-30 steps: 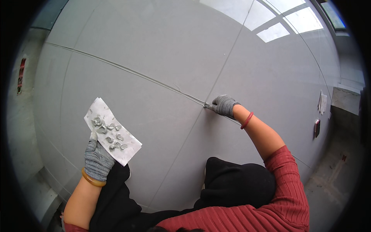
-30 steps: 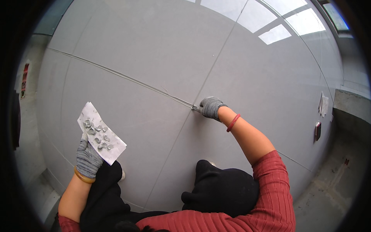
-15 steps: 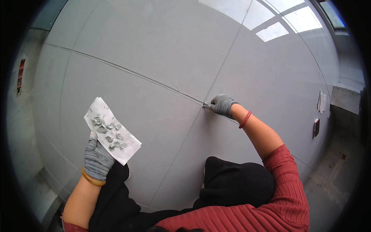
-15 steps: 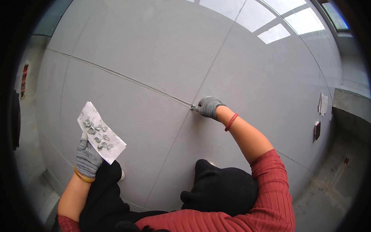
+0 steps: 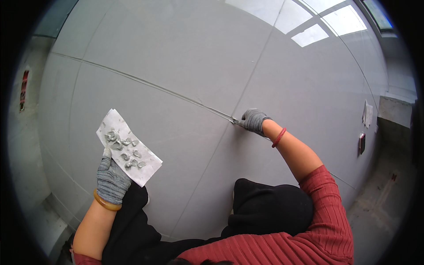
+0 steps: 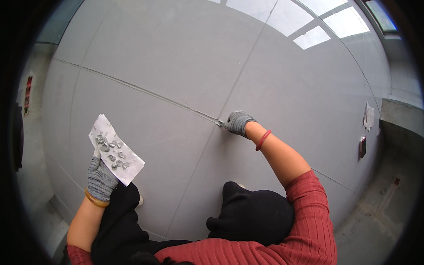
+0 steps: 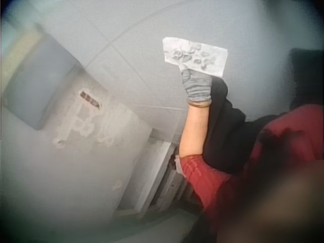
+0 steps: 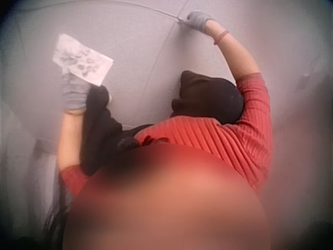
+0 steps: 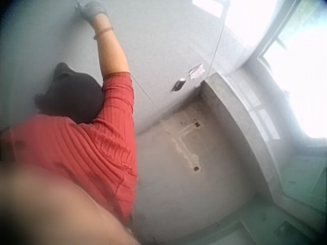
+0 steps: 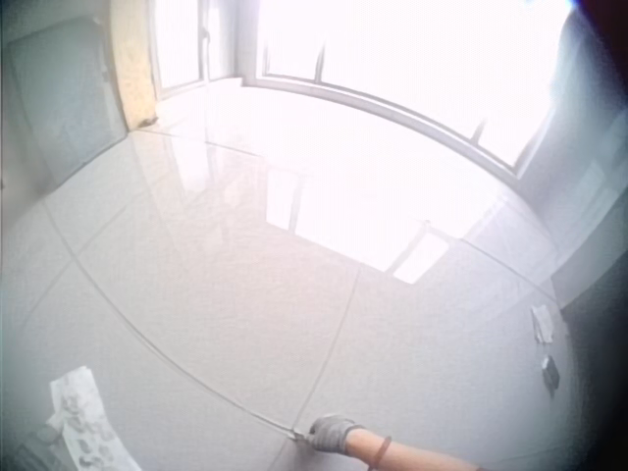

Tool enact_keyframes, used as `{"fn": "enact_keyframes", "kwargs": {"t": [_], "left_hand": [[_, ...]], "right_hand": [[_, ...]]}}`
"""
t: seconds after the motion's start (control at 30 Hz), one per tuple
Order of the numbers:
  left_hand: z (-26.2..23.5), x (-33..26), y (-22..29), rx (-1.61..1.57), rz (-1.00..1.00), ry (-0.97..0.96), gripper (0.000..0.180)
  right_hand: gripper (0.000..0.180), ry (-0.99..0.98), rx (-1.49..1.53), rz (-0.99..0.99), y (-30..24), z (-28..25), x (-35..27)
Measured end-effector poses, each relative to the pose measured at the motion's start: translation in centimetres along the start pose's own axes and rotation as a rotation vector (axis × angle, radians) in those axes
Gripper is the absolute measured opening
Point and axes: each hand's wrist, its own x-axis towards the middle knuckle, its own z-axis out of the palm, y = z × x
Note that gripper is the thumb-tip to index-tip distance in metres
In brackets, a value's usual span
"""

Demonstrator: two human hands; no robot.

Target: The person kneels on a tiled floor and uses a small metal tool to press grout into the joints between large floor tiles. They repeatedly scoop grout from a flat board and smooth the filled seams, working along multiple intersecting lines.

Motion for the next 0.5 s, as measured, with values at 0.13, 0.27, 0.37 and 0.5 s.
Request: {"fn": "enact_keyframes", "kwargs": {"t": [0.13, 0.27, 0.37, 0.5], "left_hand": [[-0.1, 0.0, 0.0, 0.011, -0.009, -0.020, 0.053], [-1.0, 0.3, 0.2, 0.026, -0.004, -0.059, 0.053], [-1.6, 0.6, 0.5, 0.079, -0.009, -0.167, 0.055], [-1.6, 0.6, 0.5, 0.106, -0.023, -0.184, 0.054]], "right_hand": [[0.045, 0.031, 0.023, 0.033, 0.7, 1.2, -0.3], [0.046, 0.051, 0.002, 0.059, 1.2, 2.4, -0.6], [0.046, 0.049, -0.009, 0.079, 1.4, 2.9, -0.9], [0.046, 0.038, -0.067, 0.120, 3.3, 3.5, -1.5]]}}
